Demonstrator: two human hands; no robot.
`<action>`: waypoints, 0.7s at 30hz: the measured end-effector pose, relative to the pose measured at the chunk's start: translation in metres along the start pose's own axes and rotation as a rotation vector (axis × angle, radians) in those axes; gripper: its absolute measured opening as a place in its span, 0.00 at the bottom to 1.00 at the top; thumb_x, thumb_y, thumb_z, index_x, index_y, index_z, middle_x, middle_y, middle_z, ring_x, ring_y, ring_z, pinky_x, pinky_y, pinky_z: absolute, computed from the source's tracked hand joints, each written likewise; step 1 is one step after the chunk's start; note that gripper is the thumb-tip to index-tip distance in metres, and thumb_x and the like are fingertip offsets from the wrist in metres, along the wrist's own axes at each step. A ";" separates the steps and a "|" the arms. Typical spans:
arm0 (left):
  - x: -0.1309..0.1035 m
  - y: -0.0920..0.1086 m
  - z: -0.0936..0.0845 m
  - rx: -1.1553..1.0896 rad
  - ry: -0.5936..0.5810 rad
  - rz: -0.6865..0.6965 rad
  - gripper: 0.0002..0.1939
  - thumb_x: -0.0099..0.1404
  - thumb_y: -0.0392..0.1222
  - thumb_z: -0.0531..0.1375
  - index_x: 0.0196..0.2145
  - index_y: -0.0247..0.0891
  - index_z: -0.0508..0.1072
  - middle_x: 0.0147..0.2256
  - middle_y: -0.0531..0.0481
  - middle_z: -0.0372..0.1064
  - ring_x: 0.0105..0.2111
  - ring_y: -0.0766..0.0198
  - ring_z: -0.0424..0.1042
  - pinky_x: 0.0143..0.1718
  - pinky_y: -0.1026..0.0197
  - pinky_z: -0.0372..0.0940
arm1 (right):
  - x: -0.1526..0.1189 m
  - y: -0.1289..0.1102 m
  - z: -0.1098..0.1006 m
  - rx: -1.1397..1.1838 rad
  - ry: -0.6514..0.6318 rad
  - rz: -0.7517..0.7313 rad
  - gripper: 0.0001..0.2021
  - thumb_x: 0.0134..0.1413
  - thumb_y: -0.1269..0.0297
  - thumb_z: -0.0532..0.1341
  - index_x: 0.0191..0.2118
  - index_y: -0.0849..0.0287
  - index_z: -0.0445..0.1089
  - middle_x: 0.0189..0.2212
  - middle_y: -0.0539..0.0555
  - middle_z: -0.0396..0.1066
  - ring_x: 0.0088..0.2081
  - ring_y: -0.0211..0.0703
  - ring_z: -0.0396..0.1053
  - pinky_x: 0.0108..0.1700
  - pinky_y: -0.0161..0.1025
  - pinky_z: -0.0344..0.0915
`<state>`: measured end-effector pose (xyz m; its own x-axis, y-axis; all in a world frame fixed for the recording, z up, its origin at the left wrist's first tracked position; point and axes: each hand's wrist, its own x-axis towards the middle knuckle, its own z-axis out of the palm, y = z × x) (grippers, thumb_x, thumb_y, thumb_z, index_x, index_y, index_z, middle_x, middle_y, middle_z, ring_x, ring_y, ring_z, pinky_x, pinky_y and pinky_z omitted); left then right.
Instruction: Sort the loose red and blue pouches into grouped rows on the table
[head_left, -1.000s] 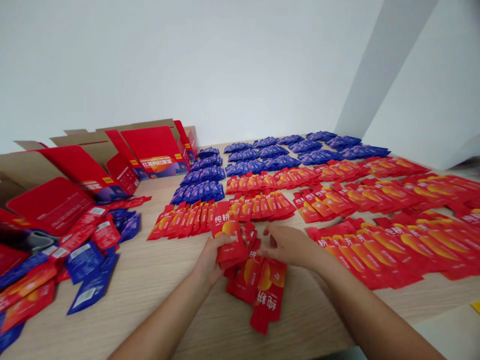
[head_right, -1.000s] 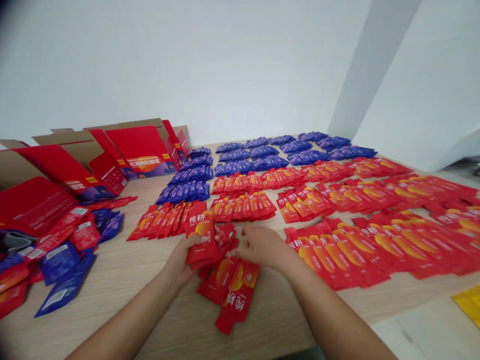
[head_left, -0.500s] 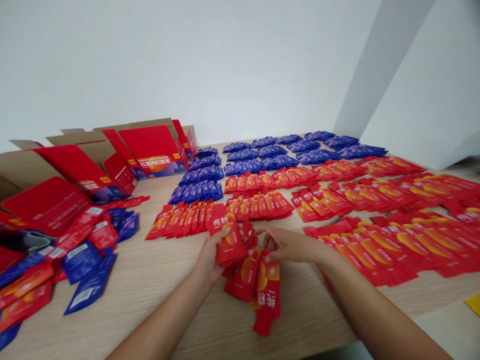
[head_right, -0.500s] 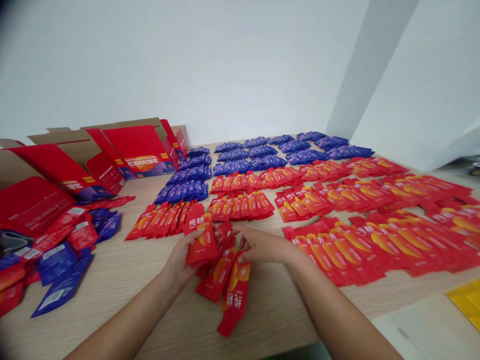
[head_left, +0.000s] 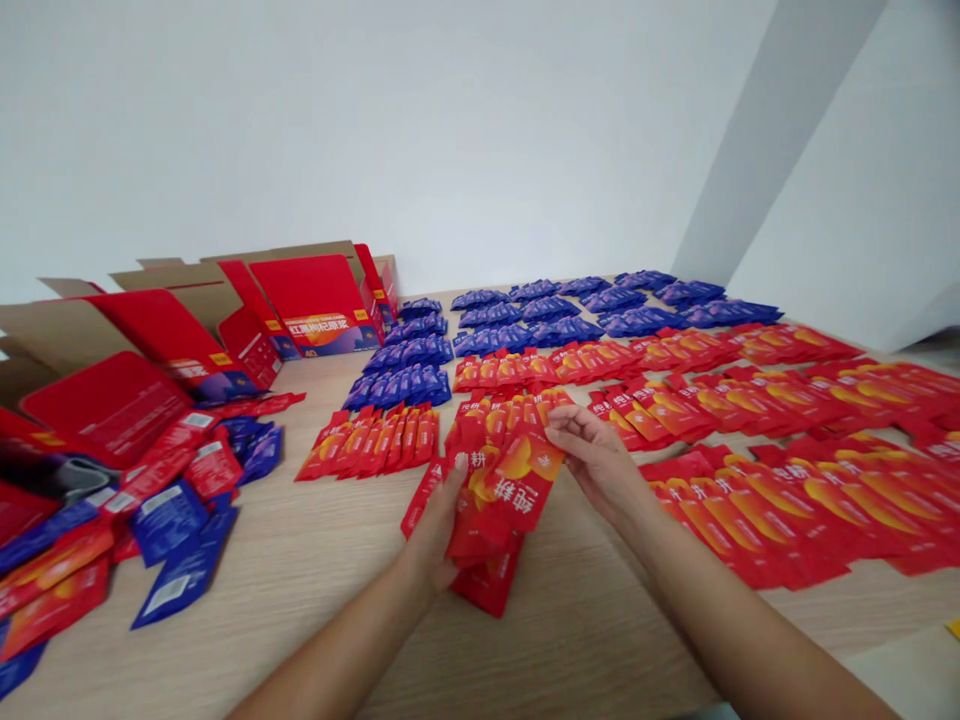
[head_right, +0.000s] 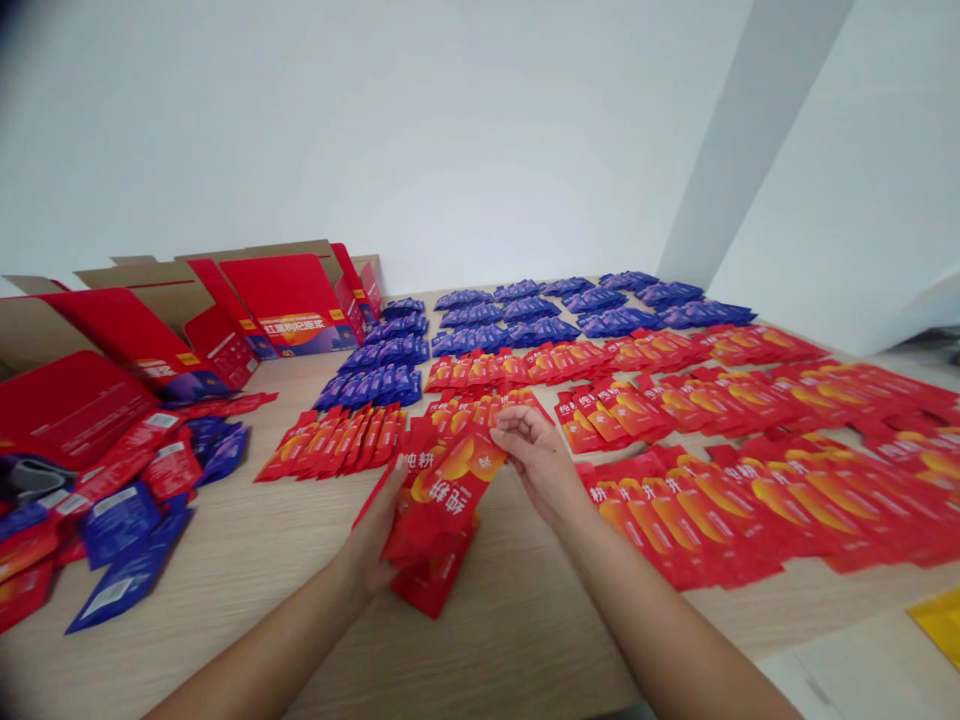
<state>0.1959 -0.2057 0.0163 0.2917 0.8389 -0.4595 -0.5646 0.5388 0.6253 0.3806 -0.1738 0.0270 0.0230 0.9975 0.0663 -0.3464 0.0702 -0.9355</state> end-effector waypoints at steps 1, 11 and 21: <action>-0.001 0.000 0.000 -0.019 -0.007 -0.032 0.27 0.58 0.55 0.61 0.48 0.32 0.68 0.36 0.40 0.76 0.33 0.54 0.77 0.35 0.55 0.72 | 0.000 0.006 0.003 -0.038 0.039 -0.051 0.16 0.37 0.60 0.69 0.33 0.55 0.66 0.29 0.47 0.65 0.31 0.37 0.63 0.33 0.33 0.61; -0.008 0.007 -0.001 0.201 -0.039 0.059 0.20 0.46 0.29 0.65 0.40 0.31 0.73 0.31 0.42 0.77 0.27 0.57 0.77 0.29 0.60 0.70 | -0.002 0.014 0.007 -0.313 -0.184 0.079 0.19 0.42 0.49 0.65 0.35 0.56 0.63 0.25 0.45 0.63 0.21 0.33 0.60 0.19 0.31 0.57; 0.000 0.009 0.000 -0.006 -0.018 -0.028 0.17 0.59 0.48 0.61 0.39 0.30 0.71 0.29 0.43 0.76 0.27 0.60 0.76 0.31 0.60 0.71 | -0.006 0.008 0.011 -0.039 -0.071 0.281 0.16 0.39 0.53 0.67 0.28 0.58 0.63 0.14 0.41 0.60 0.12 0.27 0.51 0.13 0.26 0.43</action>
<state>0.1911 -0.2011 0.0221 0.3215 0.8248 -0.4651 -0.5603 0.5617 0.6087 0.3674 -0.1797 0.0232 -0.1345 0.9754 -0.1748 -0.2937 -0.2077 -0.9331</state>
